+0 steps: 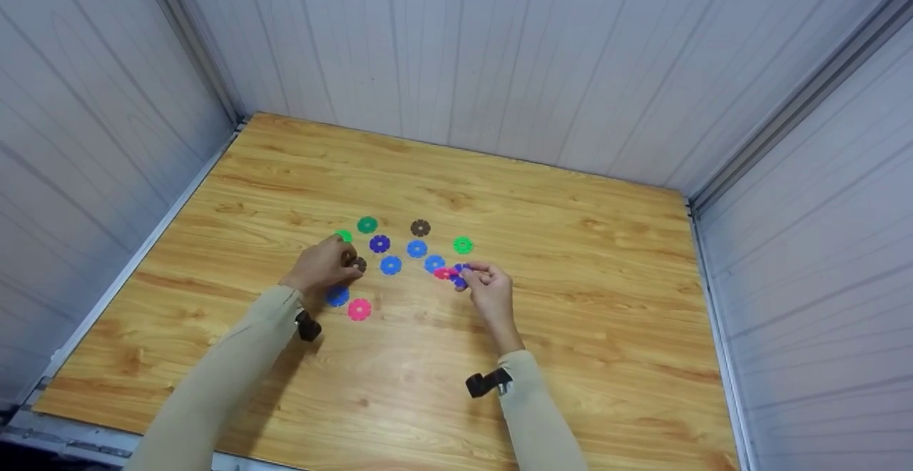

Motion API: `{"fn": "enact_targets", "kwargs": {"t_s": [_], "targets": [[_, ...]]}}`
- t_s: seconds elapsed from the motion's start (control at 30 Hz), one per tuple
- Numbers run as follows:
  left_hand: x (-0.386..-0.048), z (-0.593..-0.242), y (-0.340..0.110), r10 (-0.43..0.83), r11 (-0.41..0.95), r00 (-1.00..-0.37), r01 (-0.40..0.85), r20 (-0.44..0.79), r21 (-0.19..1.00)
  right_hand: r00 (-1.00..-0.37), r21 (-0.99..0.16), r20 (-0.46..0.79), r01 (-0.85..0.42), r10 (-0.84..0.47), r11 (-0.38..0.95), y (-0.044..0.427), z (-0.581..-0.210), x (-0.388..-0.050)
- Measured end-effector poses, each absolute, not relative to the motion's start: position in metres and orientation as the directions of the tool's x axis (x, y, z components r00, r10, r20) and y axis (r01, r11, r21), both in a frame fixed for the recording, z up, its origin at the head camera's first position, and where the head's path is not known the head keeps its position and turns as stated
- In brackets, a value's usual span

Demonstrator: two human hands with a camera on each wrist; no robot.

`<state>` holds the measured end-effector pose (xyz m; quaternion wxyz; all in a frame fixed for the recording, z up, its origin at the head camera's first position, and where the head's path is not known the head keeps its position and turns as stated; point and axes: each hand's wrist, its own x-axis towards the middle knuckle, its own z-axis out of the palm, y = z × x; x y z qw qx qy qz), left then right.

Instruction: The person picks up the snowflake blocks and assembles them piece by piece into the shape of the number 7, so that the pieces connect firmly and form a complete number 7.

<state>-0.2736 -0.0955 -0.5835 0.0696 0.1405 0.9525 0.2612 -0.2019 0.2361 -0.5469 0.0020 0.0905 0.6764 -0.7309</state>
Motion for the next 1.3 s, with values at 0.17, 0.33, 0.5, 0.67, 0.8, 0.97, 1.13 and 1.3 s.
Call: {"fn": "enact_targets", "kwargs": {"t_s": [0.17, 0.33, 0.5, 0.67, 0.8, 0.97, 1.13, 1.3], "targets": [[-0.274, -0.583, -0.095, 0.305, 0.817, -0.95, 0.222, -0.071, 0.531, -0.983, -0.989, -0.138, 0.131, 0.118, -0.069, 0.237, -0.545, -0.202], [-0.274, -0.585, -0.094, 0.314, 0.807, -0.947, 0.225, -0.075, 0.545, -0.986, -0.989, -0.128, 0.119, 0.108, -0.084, 0.237, -0.544, -0.203], [-0.274, -0.586, -0.095, 0.323, 0.809, -0.944, 0.239, -0.067, 0.538, -0.986, -0.986, -0.137, 0.127, 0.095, -0.109, 0.236, -0.544, -0.203], [-0.273, -0.586, -0.095, 0.328, 0.812, -0.943, 0.252, -0.055, 0.527, -0.987, -0.983, -0.144, 0.133, 0.077, -0.123, 0.235, -0.544, -0.202], [-0.271, -0.587, -0.096, 0.33, 0.81, -0.943, 0.258, -0.045, 0.526, -0.984, -0.984, -0.152, 0.142, 0.092, -0.108, 0.234, -0.546, -0.203], [-0.271, -0.589, -0.096, 0.323, 0.809, -0.946, 0.261, -0.028, 0.526, -0.986, -0.987, -0.132, 0.121, 0.105, -0.103, 0.233, -0.548, -0.203], [-0.269, -0.589, -0.097, 0.314, 0.792, -0.949, 0.25, -0.021, 0.557, -0.986, -0.989, -0.128, 0.118, 0.107, -0.092, 0.233, -0.547, -0.202], [-0.267, -0.589, -0.095, 0.297, 0.749, -0.955, 0.224, -0.014, 0.623, -0.987, -0.987, -0.145, 0.139, 0.069, -0.085, 0.234, -0.537, -0.199]]}}
